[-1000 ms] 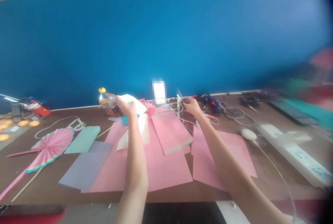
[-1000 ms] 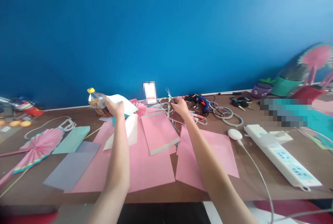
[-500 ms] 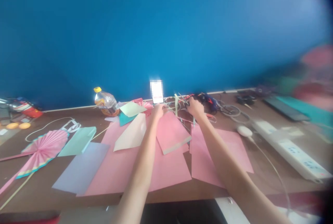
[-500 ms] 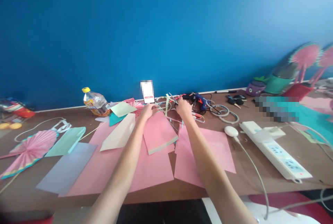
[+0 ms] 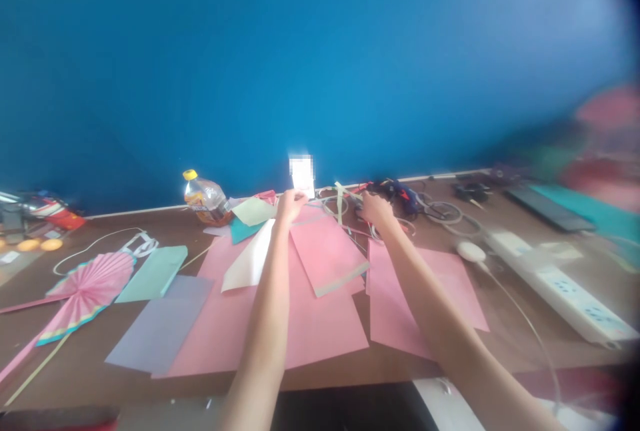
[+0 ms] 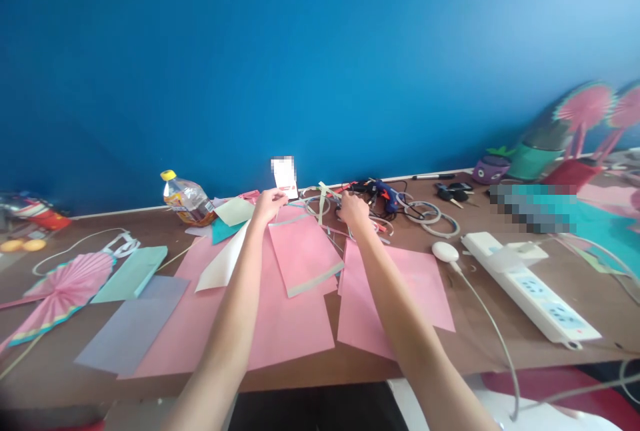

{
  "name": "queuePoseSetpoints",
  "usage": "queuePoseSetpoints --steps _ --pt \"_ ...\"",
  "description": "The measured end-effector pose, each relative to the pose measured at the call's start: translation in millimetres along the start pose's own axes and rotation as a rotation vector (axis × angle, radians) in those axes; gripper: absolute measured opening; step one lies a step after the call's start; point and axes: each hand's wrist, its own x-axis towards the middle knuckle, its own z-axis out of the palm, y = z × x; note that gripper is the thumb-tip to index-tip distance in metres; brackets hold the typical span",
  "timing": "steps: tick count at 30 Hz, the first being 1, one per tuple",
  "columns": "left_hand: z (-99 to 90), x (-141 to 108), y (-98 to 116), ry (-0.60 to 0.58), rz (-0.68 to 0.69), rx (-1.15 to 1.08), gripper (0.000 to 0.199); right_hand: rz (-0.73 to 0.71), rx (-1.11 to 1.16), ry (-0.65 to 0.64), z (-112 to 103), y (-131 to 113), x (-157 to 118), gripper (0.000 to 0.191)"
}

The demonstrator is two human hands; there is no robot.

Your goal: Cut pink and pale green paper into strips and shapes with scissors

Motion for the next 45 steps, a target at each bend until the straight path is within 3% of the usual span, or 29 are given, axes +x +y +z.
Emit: queuePoseSetpoints --steps 3,6,9,11,13,16,19,21,25,31,36,45 --pt "-1.1 -9.9 2.0 -0.138 -0.033 0.01 0.021 0.004 0.005 0.015 -1.4 -0.8 -0.2 0.043" --pt "0.7 -22.9 -5.3 -0.201 -0.084 0.096 0.025 -0.008 -0.012 0.03 -4.0 -2.4 -1.1 0.027" --pt "-0.2 -34.4 -13.3 -0.259 -0.055 0.073 0.029 -0.049 0.007 0.21 -6.3 -8.0 -0.8 0.024" --pt "-3.2 -39.4 -14.9 -0.29 -0.02 0.05 0.031 -0.072 0.138 0.306 -4.4 -15.7 1.1 0.024" --pt "-6.9 -42.4 -13.9 -0.297 0.015 0.043 0.032 -0.094 0.395 0.191 1.9 -26.2 3.6 0.027" --pt "-11.0 -45.6 -12.0 -0.296 0.035 0.018 0.034 -0.18 0.909 -0.203 18.3 -43.6 6.0 0.035" --pt "-10.9 -49.5 -13.5 -0.294 0.01 -0.007 0.033 -0.209 1.146 -0.335 35.4 -56.5 4.7 0.038" --pt "-8.7 -52.6 -16.2 -0.283 -0.008 -0.013 0.033 -0.254 1.146 -0.322 44.0 -60.4 3.3 0.038" --pt "-2.1 -58.0 -23.8 -0.252 -0.016 -0.031 0.033 -0.34 1.054 -0.132 56.2 -58.4 5.2 0.029" --pt "-0.1 -66.1 -40.9 -0.087 -0.056 0.041 0.032 -0.299 0.805 0.121 70.6 -51.4 12.0 0.014" --pt "-1.3 -73.9 -50.7 -0.038 -0.062 0.096 0.032 -0.371 0.672 0.231 77.0 -54.1 10.3 0.018" --pt "2.7 -80.8 -43.7 -0.064 -0.097 0.236 0.028 -0.234 0.458 0.331 77.9 -58.0 0.5 0.019"
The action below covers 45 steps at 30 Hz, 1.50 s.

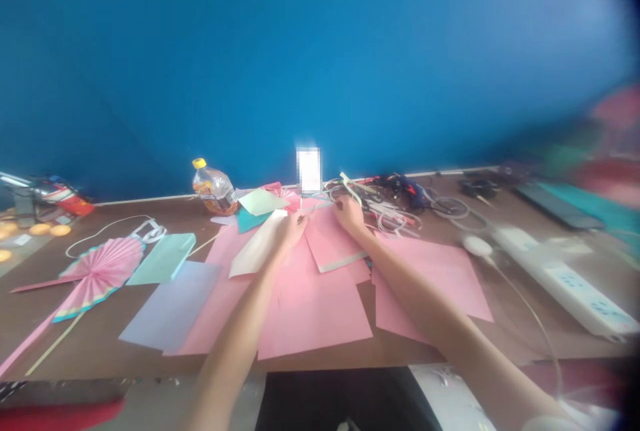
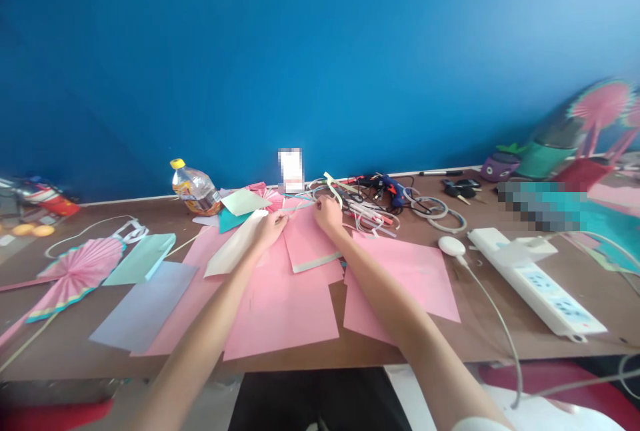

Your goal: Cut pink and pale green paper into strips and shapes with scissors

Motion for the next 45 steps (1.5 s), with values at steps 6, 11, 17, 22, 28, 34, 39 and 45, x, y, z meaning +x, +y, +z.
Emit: queuePoseSetpoints --steps 6,11,17,22,28,34,39,45 --pt "-0.2 -1.9 0.5 0.0 -0.006 0.028 0.029 0.031 -0.065 -0.003 -2.3 -0.2 -4.8 0.032" --pt "-1.4 -1.8 0.4 0.076 -0.017 -0.075 0.031 0.056 -0.028 -0.063 -5.9 -3.7 -6.1 0.049" --pt "-10.1 -5.9 8.8 0.253 -0.013 -0.113 0.03 0.063 -0.116 -0.179 -14.6 -11.8 -1.6 0.053" --pt "-10.3 -7.1 11.3 0.199 0.026 -0.086 0.027 0.073 -0.205 -0.382 -26.6 -10.7 7.6 0.054" --pt "-6.5 -5.7 9.7 0.157 0.059 -0.066 0.027 0.039 -0.219 -0.44 -25.0 -12.8 11.5 0.05" --pt "-3.5 -2.7 1.5 0.132 0.033 -0.073 0.03 -0.218 -0.11 -0.376 -19.6 -12.1 12.6 0.041" --pt "-1.2 -2.1 -0.5 0.118 0.034 -0.032 0.029 -0.15 -0.12 -0.383 -20.1 -7.9 7.7 0.032" --pt "-1.0 -1.5 -2.5 0.107 0.023 -0.067 0.027 -0.072 -0.146 -0.317 -28.6 -1.7 10.6 0.029"
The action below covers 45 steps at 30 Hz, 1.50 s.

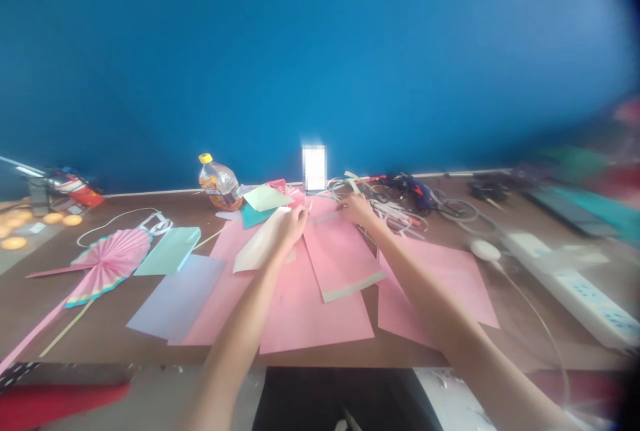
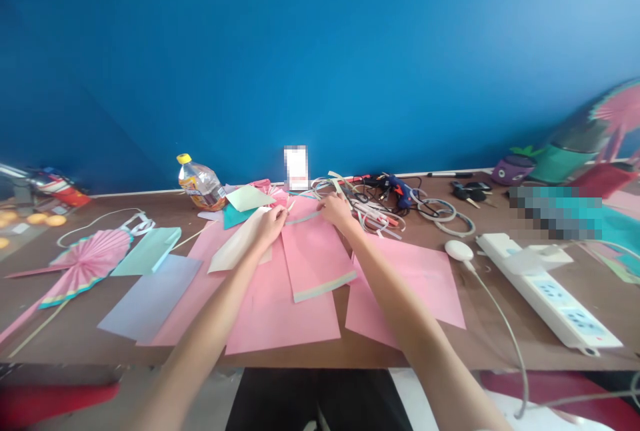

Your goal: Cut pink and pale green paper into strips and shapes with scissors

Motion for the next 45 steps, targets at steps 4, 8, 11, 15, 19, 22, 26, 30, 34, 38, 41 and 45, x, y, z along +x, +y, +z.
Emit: queuePoseSetpoints --steps 4,8,11,15,19,22,26,30,34,38,41,45 --pt "-1.1 1.0 0.4 -0.033 0.015 -0.005 0.028 -0.053 0.112 0.063 -2.0 0.6 5.8 0.031" --pt "-2.4 1.2 2.7 -0.051 0.0 -0.023 0.03 -0.178 0.272 0.086 0.1 -1.8 12.1 0.034" --pt "-3.1 0.9 4.8 -0.048 -0.02 -0.058 0.029 -0.221 0.304 0.076 0.1 -3.2 12.5 0.03" --pt "-4.0 0.6 7.2 -0.036 -0.034 -0.091 0.027 -0.227 0.256 0.056 -2.0 -10.1 6.0 0.022" --pt "-3.8 0.8 7.2 -0.026 -0.032 -0.102 0.026 -0.151 0.181 0.137 -5.7 -21.0 -3.7 0.029" --pt "-3.1 1.0 5.2 -0.032 -0.016 -0.097 0.027 -0.068 0.204 0.206 -9.4 -23.2 -6.8 0.035" --pt "-3.2 1.7 2.8 -0.066 0.013 -0.114 0.029 -0.126 0.117 0.159 -9.1 -20.0 -5.2 0.026" --pt "-4.8 1.4 3.0 -0.086 0.035 -0.12 0.03 -0.207 0.026 0.057 -4.1 -19.9 -5.7 0.016" --pt "-5.5 0.6 4.2 -0.089 0.025 -0.127 0.029 -0.209 -0.071 0.009 -2.3 -20.6 -8.8 0.019" --pt "-4.9 0.8 3.7 -0.095 0.034 -0.129 0.028 -0.126 0.009 0.007 0.4 -15.2 -6.1 0.021" --pt "-4.3 1.3 2.2 -0.07 0.035 -0.099 0.027 -0.009 0.136 0.062 4.1 -7.4 -0.3 0.02" --pt "-4.0 1.8 0.8 -0.067 0.022 -0.08 0.027 0.098 0.277 0.087 8.3 1.3 6.5 0.018"
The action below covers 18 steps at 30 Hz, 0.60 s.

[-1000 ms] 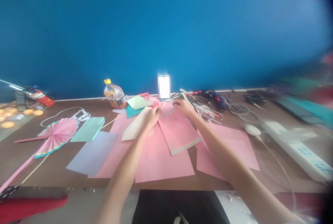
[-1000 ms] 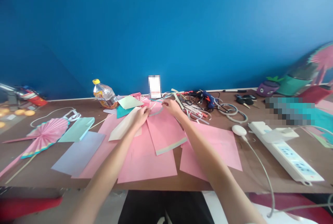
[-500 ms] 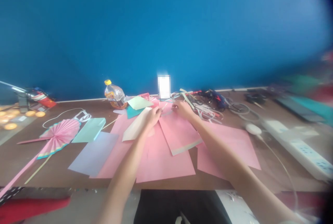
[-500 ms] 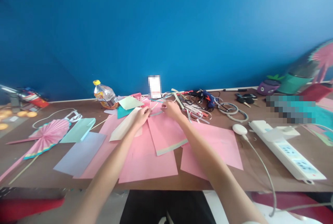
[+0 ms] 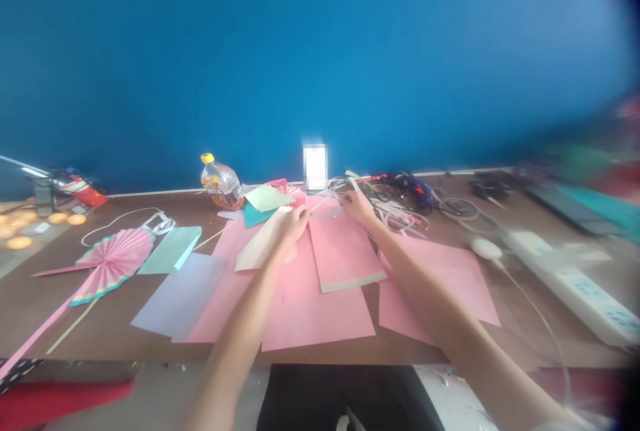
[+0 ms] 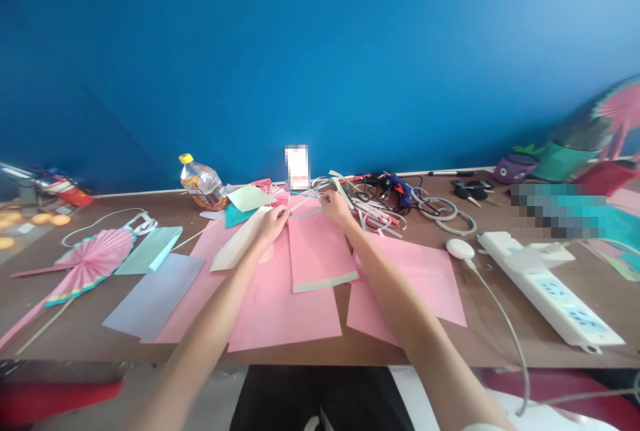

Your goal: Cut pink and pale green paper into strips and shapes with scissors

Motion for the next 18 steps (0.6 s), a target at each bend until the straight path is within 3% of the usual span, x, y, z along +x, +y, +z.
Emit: queuePoseSetpoints --steps 7,13,18 --pt "-0.5 -0.1 2.7 0.048 -0.018 -0.049 0.029 0.083 0.12 0.042 -6.5 1.4 -1.4 0.02" --pt "-4.0 -2.8 9.3 0.084 0.002 -0.106 0.031 0.083 0.116 0.241 -11.9 8.7 -1.2 0.023" --pt "-4.9 -9.5 20.7 0.028 0.06 -0.1 0.03 -0.078 0.183 0.338 -2.9 10.3 7.0 0.047"
